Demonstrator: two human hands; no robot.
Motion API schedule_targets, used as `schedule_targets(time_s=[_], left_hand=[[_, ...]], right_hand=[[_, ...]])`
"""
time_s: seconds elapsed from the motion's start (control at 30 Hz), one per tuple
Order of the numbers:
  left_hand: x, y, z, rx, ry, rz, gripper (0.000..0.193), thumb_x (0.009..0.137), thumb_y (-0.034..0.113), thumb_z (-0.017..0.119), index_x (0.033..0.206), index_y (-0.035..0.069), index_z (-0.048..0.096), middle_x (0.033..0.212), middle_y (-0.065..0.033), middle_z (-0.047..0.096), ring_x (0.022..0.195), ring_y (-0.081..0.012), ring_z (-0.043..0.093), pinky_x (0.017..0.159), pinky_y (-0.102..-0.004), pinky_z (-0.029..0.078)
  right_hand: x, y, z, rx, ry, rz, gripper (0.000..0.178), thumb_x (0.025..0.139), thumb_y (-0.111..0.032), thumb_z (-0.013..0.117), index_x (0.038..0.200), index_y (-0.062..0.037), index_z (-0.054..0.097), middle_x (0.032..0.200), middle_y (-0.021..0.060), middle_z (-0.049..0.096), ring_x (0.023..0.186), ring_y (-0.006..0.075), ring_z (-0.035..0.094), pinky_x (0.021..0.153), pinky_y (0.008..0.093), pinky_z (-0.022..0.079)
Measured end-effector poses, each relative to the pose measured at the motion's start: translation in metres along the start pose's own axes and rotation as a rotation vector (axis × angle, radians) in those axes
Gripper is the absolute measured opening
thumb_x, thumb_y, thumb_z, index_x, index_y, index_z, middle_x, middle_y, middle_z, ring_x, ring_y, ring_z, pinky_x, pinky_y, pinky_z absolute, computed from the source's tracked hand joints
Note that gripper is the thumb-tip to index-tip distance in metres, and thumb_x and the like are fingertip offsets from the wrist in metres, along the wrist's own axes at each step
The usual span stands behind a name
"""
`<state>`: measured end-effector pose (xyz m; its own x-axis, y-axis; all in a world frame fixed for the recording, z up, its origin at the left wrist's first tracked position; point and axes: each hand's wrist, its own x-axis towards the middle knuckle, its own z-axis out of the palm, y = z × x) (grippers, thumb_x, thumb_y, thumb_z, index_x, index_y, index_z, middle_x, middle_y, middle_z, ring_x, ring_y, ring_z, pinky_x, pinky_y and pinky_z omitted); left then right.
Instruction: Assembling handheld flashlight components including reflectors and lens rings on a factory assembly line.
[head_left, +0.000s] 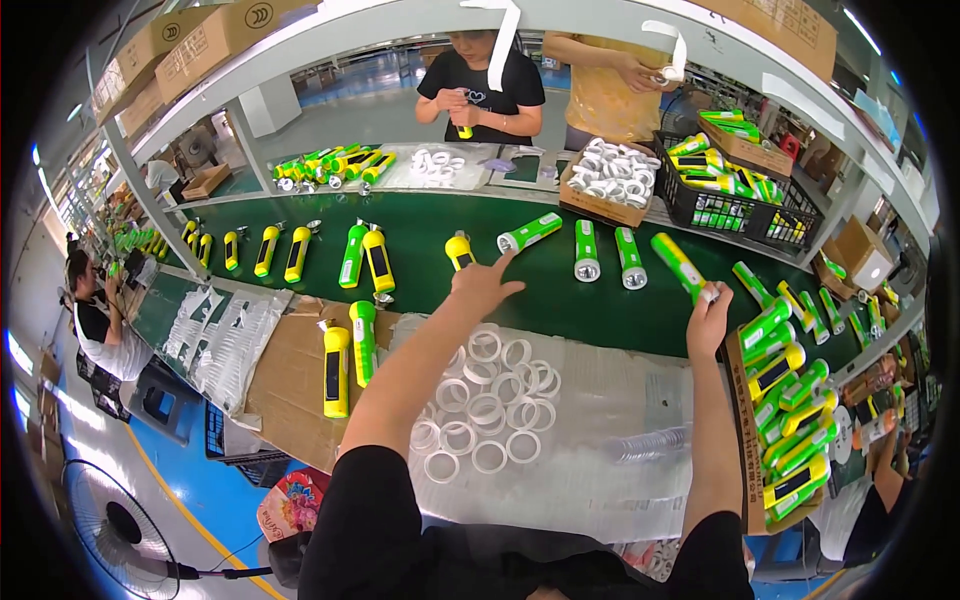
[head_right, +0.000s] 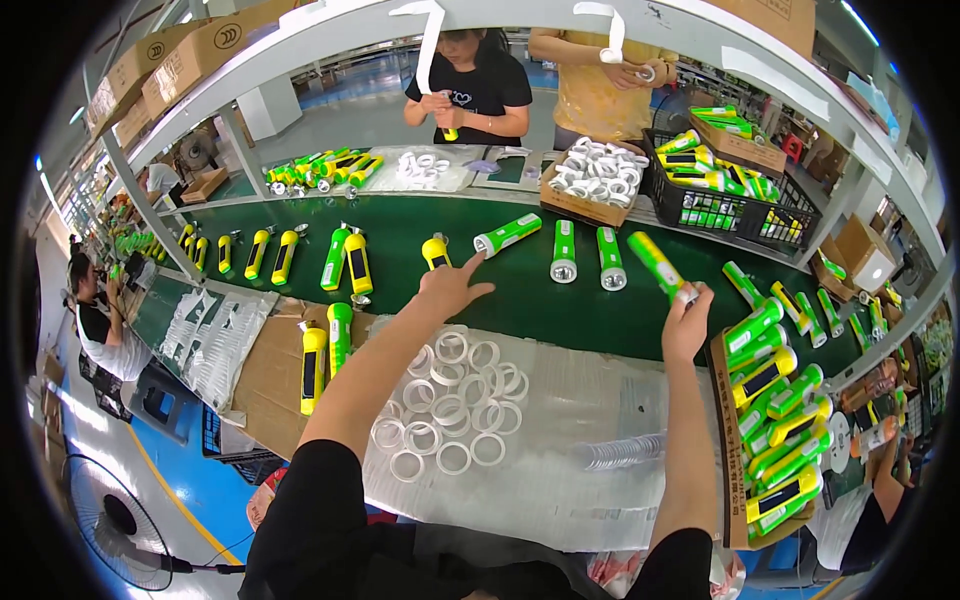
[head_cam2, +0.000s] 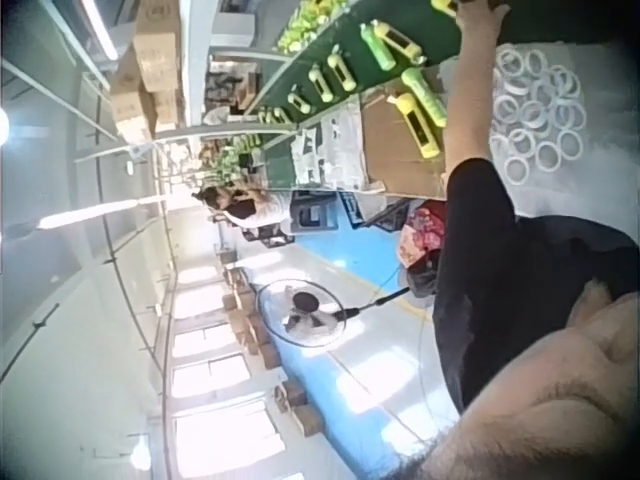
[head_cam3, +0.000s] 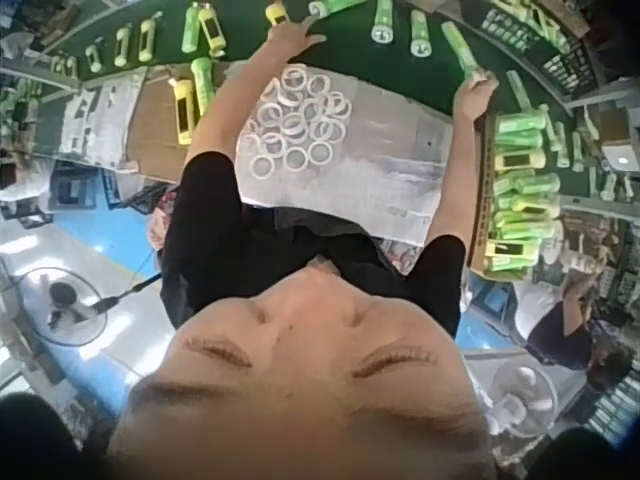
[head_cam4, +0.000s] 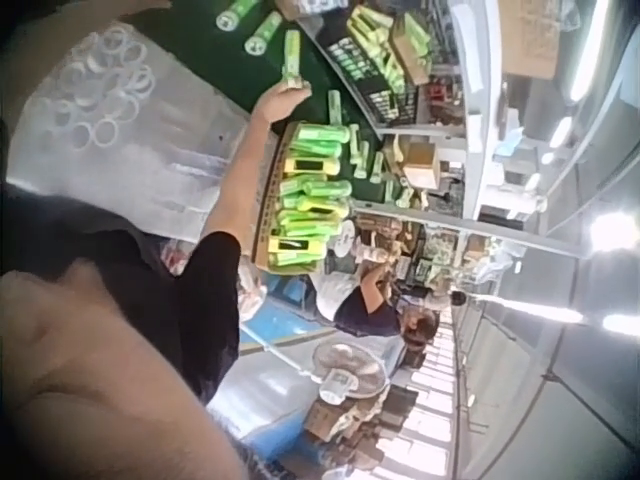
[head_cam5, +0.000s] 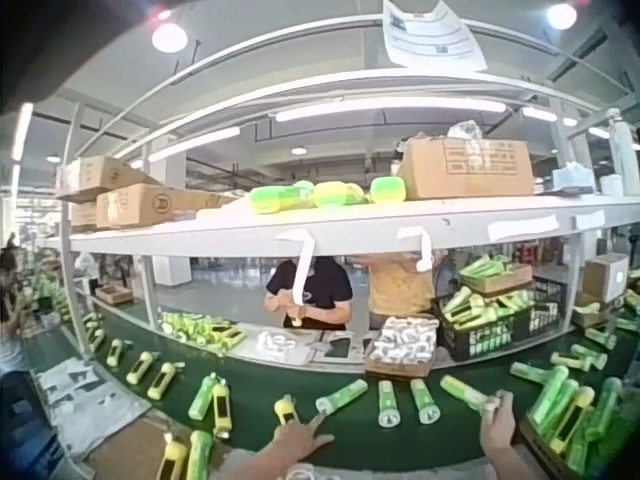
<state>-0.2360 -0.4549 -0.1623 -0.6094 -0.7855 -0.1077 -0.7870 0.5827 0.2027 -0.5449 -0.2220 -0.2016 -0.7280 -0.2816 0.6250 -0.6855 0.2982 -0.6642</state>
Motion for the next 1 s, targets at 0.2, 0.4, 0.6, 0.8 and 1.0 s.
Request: schedule_targets(time_s=[0.2, 0.4, 0.6, 0.8, 1.0], left_hand=[[0.034, -0.044, 0.038, -0.01, 0.065, -0.168, 0.053, 0.072, 0.05, 0.073, 0.115, 0.021, 0.064, 0.132, -0.0234, 0.043, 0.097, -0.0314, 0.065, 0.084, -0.0374, 0.054], [0.005, -0.05, 0.039, -0.505, 0.346, 0.061, 0.037, 0.071, 0.027, 0.075, 0.104, 0.013, 0.066, 0.116, -0.0168, 0.05, 0.095, -0.0268, 0.059, 0.086, -0.0348, 0.053], [-0.147, 0.037, 0.022, -0.846, 0.318, 0.616, 0.036, 0.072, 0.01, 0.076, 0.106, 0.009, 0.064, 0.114, -0.0178, 0.047, 0.093, -0.0283, 0.06, 0.078, -0.0346, 0.055], [-0.244, 0.056, 0.058, -0.769, 0.112, 0.699, 0.03, 0.078, 0.011, 0.076, 0.105, 0.006, 0.064, 0.113, -0.0128, 0.056, 0.089, -0.0183, 0.065, 0.075, -0.0313, 0.054], [-0.213, 0.083, 0.075, -1.708, -0.353, 0.556, 0.054, 0.1, 0.037, 0.047, 0.141, 0.003, 0.038, 0.136, -0.0174, 0.05, 0.126, -0.0271, 0.049, 0.098, -0.0385, 0.044]], right_hand=[[0.009, 0.04, 0.03, -0.758, -0.444, 0.101, 0.041, 0.09, -0.033, 0.06, 0.121, -0.0099, 0.047, 0.113, 0.0168, 0.06, 0.099, 0.0387, 0.061, 0.084, 0.049, 0.049], [-0.046, -0.033, 0.02, 0.098, -0.462, -0.26, 0.019, 0.093, -0.015, 0.056, 0.105, -0.0007, 0.061, 0.087, 0.014, 0.065, 0.075, 0.0269, 0.064, 0.066, 0.0362, 0.052], [-0.113, -0.136, -0.024, 0.849, -0.916, 0.603, 0.042, 0.095, -0.035, 0.058, 0.118, 0.0006, 0.058, 0.106, 0.0118, 0.067, 0.091, 0.0188, 0.067, 0.078, 0.0311, 0.054], [-0.178, -0.152, -0.1, 1.188, -0.834, 0.898, 0.042, 0.093, -0.035, 0.058, 0.121, -0.0045, 0.05, 0.095, 0.0121, 0.064, 0.085, 0.024, 0.065, 0.078, 0.0377, 0.054], [-0.22, -0.149, -0.157, 1.331, -1.117, 0.838, 0.062, 0.077, -0.045, 0.072, 0.12, -0.0061, 0.048, 0.081, 0.0145, 0.06, 0.068, 0.0238, 0.062, 0.064, 0.0338, 0.05]])
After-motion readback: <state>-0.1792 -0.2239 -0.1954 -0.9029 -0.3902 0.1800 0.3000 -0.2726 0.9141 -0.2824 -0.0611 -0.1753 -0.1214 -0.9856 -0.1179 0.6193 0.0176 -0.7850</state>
